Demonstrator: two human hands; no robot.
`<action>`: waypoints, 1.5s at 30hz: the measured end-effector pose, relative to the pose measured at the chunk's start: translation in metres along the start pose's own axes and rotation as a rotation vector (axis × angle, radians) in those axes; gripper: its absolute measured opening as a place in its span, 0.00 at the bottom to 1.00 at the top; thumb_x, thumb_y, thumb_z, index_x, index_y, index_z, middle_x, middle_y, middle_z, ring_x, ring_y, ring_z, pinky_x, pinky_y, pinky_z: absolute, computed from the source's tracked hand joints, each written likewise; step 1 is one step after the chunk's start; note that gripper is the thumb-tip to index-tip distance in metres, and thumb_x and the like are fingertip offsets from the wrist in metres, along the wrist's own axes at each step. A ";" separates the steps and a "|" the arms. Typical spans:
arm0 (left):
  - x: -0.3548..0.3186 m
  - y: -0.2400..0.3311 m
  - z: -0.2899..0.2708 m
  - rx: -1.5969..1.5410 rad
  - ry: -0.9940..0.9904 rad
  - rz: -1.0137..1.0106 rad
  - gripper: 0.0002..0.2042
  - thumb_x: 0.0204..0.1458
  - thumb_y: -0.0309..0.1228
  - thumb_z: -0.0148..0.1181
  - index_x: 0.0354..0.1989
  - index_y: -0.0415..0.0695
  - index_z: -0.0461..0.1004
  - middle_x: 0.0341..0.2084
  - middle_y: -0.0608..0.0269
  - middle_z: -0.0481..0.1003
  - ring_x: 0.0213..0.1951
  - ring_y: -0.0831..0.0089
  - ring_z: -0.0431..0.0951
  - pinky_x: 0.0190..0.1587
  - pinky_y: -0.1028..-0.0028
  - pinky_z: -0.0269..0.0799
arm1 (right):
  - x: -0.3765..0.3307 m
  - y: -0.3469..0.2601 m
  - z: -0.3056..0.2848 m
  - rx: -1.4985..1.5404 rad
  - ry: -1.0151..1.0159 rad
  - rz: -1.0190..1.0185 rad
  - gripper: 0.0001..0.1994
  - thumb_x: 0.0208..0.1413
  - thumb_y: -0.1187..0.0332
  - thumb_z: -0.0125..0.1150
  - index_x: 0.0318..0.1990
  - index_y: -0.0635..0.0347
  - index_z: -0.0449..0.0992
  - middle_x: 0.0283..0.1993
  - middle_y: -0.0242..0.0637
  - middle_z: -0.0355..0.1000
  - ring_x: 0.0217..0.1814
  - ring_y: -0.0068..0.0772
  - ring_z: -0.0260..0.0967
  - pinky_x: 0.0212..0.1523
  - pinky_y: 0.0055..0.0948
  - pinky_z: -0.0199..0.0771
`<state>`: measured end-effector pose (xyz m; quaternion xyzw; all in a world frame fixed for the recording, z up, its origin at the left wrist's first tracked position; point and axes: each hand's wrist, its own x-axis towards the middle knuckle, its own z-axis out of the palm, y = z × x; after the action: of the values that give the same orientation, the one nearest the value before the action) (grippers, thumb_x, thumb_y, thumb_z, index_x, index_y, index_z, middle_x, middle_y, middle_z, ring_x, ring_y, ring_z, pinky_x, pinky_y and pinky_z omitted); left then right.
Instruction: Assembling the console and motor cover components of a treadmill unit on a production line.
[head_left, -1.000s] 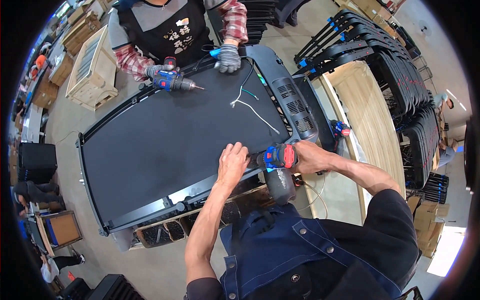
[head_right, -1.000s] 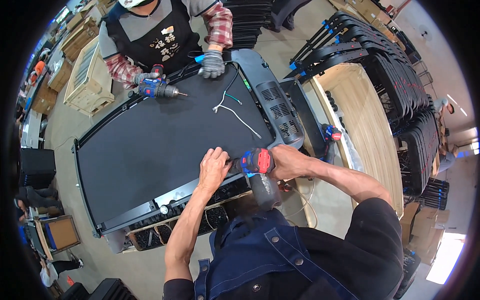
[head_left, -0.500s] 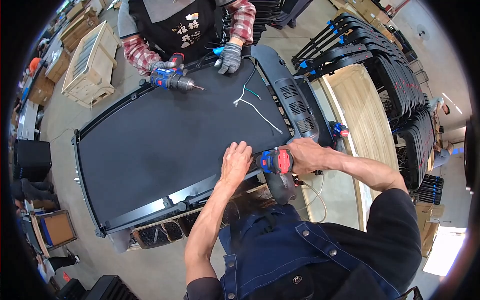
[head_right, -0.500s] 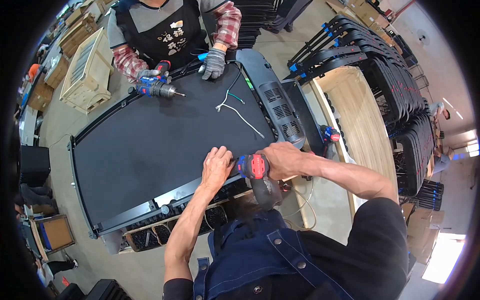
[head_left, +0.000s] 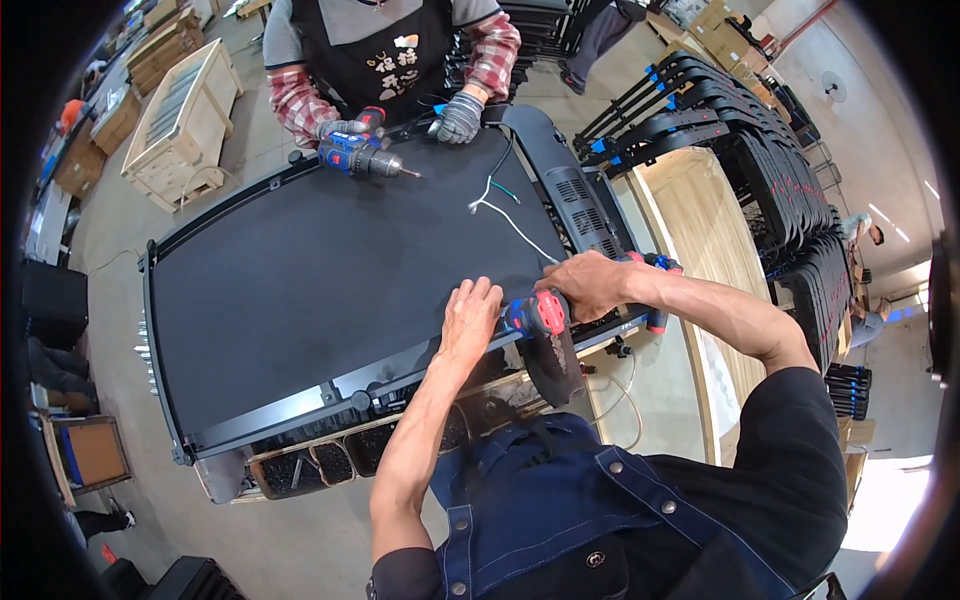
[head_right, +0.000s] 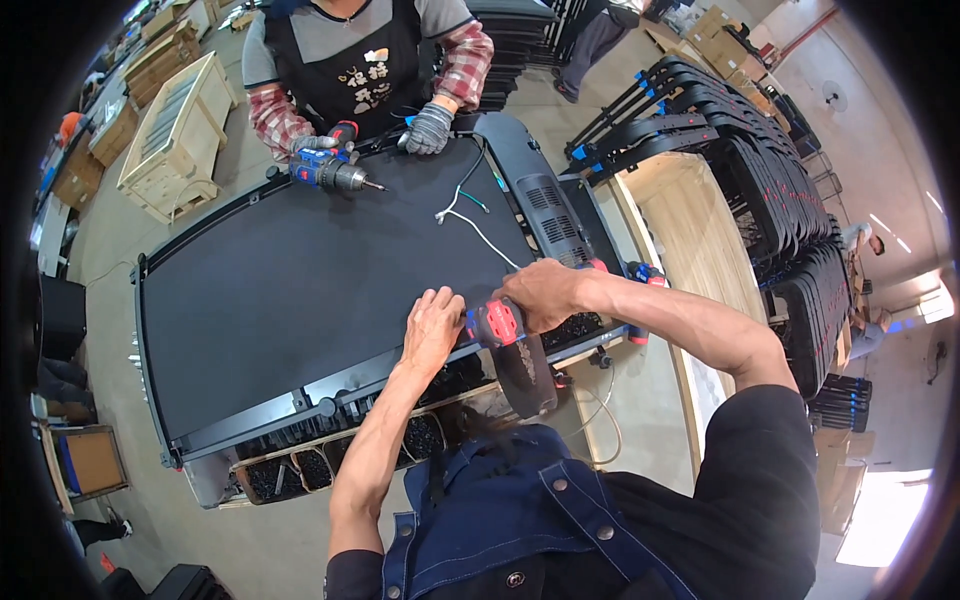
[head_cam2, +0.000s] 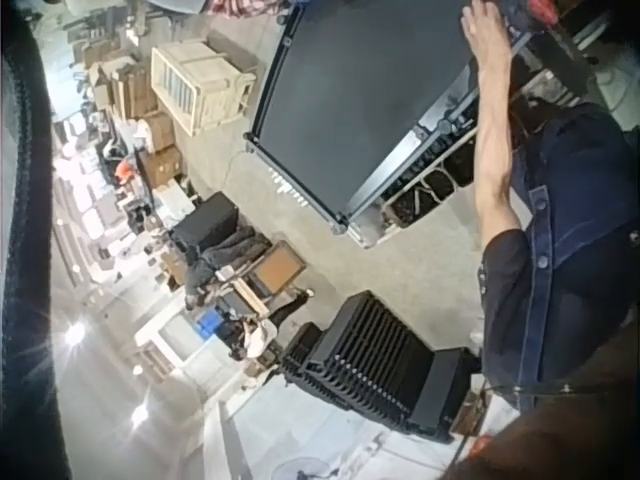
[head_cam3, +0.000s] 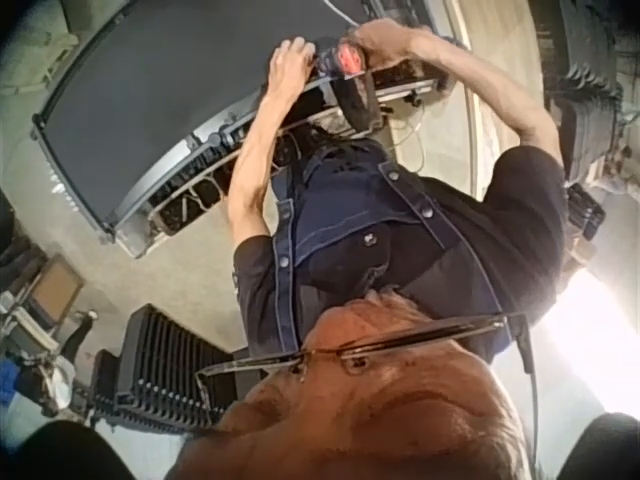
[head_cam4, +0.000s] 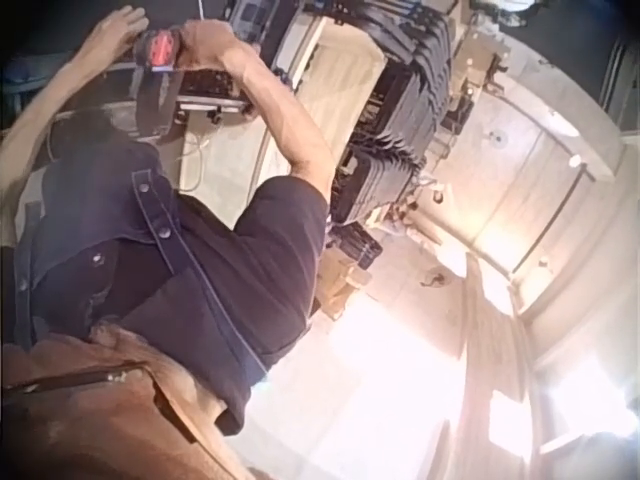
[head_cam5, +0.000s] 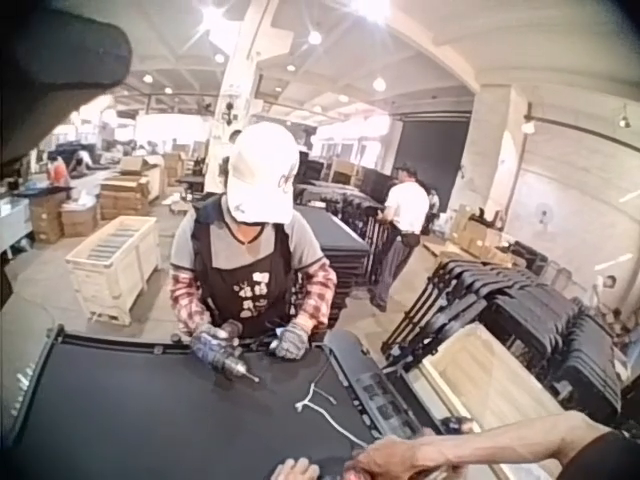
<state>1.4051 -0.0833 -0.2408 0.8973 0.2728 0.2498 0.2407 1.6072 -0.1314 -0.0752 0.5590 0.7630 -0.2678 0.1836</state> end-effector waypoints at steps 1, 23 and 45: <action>-0.001 0.005 -0.005 0.004 0.006 0.004 0.10 0.44 0.23 0.66 0.33 0.43 0.72 0.33 0.59 0.69 0.40 0.56 0.72 0.43 0.59 0.70 | -0.002 0.005 0.001 0.040 0.008 -0.022 0.25 0.39 0.71 0.66 0.51 0.58 0.76 0.43 0.49 0.78 0.49 0.54 0.75 0.47 0.50 0.75; -0.306 -0.044 0.158 0.180 -0.480 -0.665 0.08 0.54 0.27 0.53 0.38 0.44 0.77 0.32 0.46 0.80 0.36 0.51 0.83 0.37 0.57 0.80 | -0.098 -0.036 0.131 0.613 -0.042 0.170 0.20 0.42 0.64 0.73 0.42 0.62 0.75 0.35 0.52 0.77 0.41 0.59 0.75 0.42 0.48 0.73; -0.298 -0.031 0.114 -0.975 0.127 -1.336 0.09 0.60 0.30 0.60 0.41 0.36 0.79 0.36 0.50 0.81 0.38 0.58 0.84 0.40 0.65 0.82 | -0.073 -0.066 0.151 0.693 -0.002 0.122 0.21 0.44 0.61 0.74 0.43 0.61 0.76 0.33 0.50 0.77 0.38 0.56 0.75 0.43 0.46 0.74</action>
<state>1.2434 -0.2762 -0.4392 0.3255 0.6225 0.1945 0.6846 1.5641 -0.2943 -0.1388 0.6324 0.5918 -0.4998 -0.0006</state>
